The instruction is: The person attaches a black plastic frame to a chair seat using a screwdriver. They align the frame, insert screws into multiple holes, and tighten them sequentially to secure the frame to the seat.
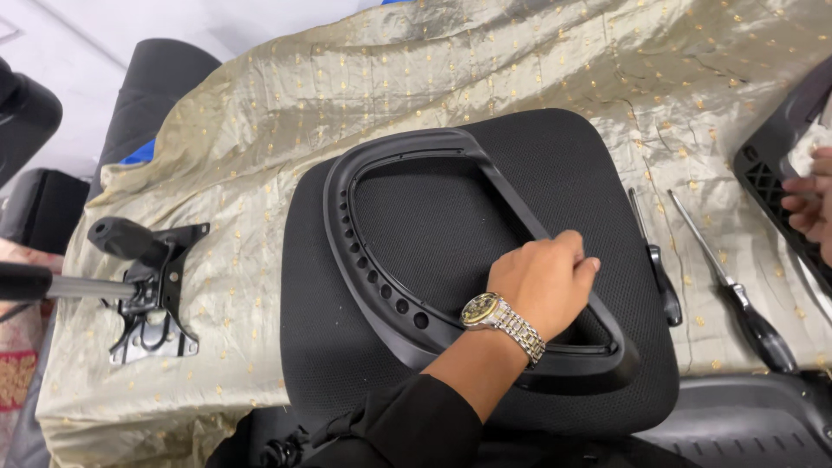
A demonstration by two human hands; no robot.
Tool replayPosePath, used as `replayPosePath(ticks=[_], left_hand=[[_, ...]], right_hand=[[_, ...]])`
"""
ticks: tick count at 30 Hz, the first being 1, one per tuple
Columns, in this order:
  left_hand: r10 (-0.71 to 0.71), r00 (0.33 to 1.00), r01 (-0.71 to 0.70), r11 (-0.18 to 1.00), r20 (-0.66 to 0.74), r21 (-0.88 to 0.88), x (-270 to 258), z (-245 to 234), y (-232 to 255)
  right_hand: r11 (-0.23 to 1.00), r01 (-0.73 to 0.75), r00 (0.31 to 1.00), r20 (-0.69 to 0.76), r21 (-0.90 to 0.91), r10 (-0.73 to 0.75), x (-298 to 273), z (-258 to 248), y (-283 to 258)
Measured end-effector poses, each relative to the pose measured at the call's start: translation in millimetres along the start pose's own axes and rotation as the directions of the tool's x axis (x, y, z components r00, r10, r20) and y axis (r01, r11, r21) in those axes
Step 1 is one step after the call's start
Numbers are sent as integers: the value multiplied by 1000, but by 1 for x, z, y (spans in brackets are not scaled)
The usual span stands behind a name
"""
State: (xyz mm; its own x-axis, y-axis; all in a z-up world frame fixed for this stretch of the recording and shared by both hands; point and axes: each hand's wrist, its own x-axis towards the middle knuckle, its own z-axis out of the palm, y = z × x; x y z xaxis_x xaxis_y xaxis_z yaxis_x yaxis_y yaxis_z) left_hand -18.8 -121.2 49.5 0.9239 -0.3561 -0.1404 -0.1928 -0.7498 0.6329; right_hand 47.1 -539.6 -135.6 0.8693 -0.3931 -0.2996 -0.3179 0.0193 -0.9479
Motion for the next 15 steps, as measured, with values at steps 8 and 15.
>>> replayPosePath(ticks=[8,15], left_hand=[[244,970,-243,968,-5,55,15,32,17],[135,942,-211,950,307,230,17,48,9]], right_hand=[[950,-303,881,402,73,250,71,-44,32],[970,-241,917,324,-12,232,48,-48,14]])
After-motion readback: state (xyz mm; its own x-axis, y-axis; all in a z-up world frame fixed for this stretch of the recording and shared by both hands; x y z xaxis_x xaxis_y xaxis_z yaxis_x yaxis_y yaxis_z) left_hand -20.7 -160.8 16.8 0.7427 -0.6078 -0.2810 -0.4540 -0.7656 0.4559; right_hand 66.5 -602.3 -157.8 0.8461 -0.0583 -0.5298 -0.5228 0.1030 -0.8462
